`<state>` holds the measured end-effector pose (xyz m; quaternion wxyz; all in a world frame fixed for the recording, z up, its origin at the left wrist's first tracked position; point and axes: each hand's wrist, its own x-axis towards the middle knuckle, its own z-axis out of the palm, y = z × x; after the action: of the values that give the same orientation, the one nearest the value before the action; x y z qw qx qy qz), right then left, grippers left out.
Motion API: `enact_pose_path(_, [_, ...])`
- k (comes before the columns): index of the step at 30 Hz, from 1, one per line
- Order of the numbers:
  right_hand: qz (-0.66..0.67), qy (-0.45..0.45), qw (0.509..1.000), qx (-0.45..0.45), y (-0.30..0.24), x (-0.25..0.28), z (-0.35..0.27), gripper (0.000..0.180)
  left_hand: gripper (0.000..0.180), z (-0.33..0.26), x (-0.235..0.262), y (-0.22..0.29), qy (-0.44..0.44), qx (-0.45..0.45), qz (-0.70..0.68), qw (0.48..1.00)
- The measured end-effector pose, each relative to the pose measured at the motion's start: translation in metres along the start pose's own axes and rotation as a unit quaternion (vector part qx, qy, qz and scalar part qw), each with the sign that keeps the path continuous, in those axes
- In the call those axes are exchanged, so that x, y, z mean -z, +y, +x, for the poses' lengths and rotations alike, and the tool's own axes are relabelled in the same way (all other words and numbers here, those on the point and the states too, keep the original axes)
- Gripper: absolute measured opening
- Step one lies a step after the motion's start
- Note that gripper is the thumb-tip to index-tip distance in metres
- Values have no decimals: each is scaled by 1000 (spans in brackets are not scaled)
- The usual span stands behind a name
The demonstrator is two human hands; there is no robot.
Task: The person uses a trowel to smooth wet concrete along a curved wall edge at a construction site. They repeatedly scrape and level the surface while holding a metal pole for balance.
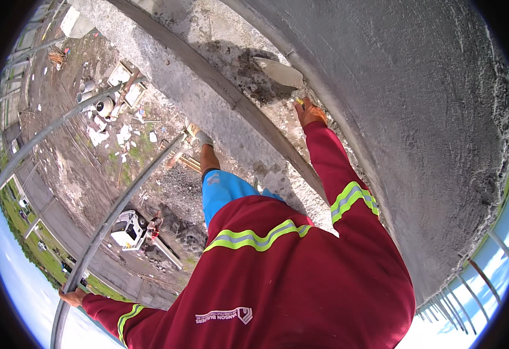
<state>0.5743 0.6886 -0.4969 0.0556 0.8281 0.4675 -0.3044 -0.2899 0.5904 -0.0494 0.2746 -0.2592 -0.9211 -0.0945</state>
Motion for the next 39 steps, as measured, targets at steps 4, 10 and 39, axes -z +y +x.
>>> enact_pose_path(4, [51, -67, 994, -64, 91, 1, -63, 52, 25, -11, 10, 30, -22, 73, -57, 995])
enact_pose_path(10, [-20, -149, 975, -161, 182, 9, -183, 53, 23, 12, -4, 13, 30, 223, -331, 916])
enact_pose_path(39, [63, -133, 987, -68, 71, -67, -61, 64, 26, 26, -14, -14, 19, 72, -230, 970])
